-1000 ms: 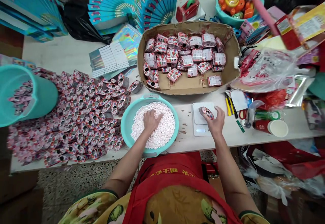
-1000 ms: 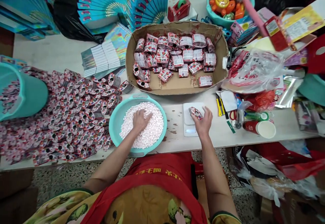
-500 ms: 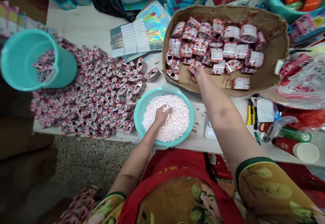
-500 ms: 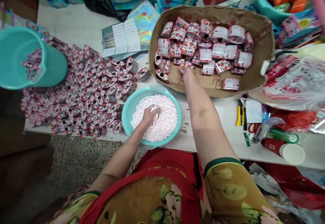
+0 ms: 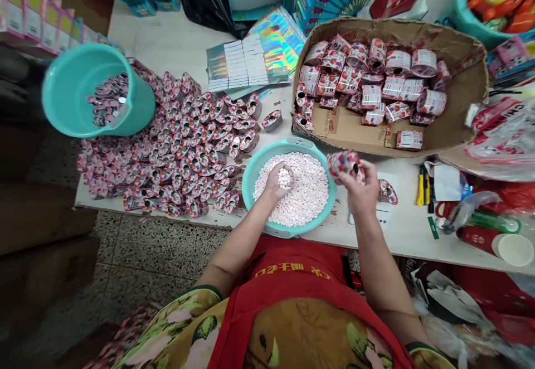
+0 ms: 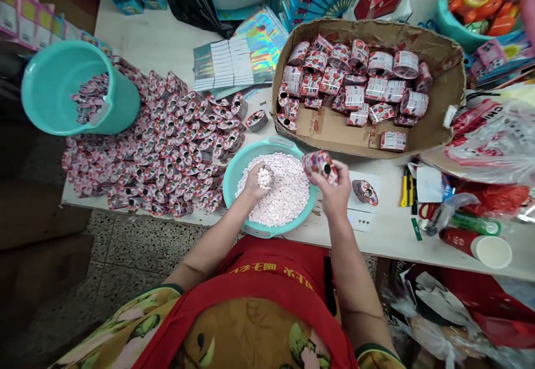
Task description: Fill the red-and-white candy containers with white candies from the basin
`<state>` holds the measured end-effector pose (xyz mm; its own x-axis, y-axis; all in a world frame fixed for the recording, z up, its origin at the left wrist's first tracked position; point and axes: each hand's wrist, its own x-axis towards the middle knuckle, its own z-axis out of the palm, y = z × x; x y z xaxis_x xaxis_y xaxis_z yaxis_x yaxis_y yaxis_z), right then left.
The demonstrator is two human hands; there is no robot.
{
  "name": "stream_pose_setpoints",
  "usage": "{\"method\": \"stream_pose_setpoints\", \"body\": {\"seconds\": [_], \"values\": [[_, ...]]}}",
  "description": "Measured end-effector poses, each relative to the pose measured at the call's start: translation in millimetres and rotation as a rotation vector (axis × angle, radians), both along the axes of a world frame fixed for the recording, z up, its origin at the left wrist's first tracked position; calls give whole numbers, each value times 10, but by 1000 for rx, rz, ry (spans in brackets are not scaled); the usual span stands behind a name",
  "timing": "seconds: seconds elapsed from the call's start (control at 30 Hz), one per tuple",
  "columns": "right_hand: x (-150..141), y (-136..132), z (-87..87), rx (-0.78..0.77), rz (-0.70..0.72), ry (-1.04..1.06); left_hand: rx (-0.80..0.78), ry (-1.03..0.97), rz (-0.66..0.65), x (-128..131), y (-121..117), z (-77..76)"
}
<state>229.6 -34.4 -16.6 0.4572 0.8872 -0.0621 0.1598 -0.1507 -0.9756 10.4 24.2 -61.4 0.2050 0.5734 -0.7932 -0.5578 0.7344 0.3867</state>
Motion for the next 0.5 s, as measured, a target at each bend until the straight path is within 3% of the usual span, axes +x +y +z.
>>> {"method": "stream_pose_setpoints", "body": {"seconds": [0.1, 0.2, 0.27, 0.37, 0.5], "values": [[-320, -250, -121, -90, 80, 27, 68, -81, -14, -35, -52, 305], [-560, -265, -192, -110, 257, -80, 243, -101, -3, 8, -128, 635], [-689, -240, -201, -102, 330, -150, 392, -72, 36, 94, -176, 744], [-855, -223, -181, -137, 373, -193, 547, 59, 128, 230, -222, 715], [-1002, -236, -133, -181, 365, -256, 531, 206, 191, 288, -225, 591]]}}
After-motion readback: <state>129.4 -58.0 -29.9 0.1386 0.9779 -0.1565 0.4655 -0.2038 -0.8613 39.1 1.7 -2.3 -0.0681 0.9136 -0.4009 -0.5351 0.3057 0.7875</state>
